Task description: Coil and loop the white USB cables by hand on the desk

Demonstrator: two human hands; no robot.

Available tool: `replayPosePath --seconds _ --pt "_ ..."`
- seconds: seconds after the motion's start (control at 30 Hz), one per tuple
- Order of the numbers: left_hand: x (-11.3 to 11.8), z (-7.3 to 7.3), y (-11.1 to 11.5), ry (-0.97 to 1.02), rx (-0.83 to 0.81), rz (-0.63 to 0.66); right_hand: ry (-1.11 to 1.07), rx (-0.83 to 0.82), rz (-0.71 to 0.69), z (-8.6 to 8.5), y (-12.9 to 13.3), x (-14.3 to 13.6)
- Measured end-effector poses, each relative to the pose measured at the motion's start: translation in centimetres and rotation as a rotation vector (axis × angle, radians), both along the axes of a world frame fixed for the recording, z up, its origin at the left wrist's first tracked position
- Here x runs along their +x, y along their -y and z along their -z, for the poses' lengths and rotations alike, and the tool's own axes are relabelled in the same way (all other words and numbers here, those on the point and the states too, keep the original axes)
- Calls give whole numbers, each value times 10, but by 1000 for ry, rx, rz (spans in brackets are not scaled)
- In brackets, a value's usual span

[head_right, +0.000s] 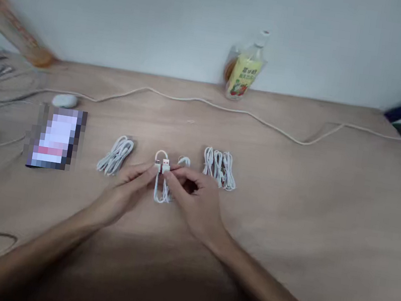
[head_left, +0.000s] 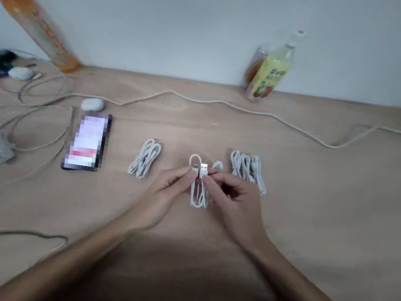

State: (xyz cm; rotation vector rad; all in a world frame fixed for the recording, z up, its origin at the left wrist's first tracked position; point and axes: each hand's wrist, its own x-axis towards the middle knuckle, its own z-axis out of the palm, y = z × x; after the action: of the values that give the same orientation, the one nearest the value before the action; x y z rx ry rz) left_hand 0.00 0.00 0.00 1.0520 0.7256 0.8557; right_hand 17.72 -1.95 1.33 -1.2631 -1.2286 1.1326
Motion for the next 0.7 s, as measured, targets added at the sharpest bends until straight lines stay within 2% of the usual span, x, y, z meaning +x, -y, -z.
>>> replayPosePath --seconds 0.3,0.7 --pt "3 -6 -1 12 -8 0 -7 13 5 2 1 -1" --pt "4 -1 0 24 -8 -14 -9 9 -4 3 0 -2"
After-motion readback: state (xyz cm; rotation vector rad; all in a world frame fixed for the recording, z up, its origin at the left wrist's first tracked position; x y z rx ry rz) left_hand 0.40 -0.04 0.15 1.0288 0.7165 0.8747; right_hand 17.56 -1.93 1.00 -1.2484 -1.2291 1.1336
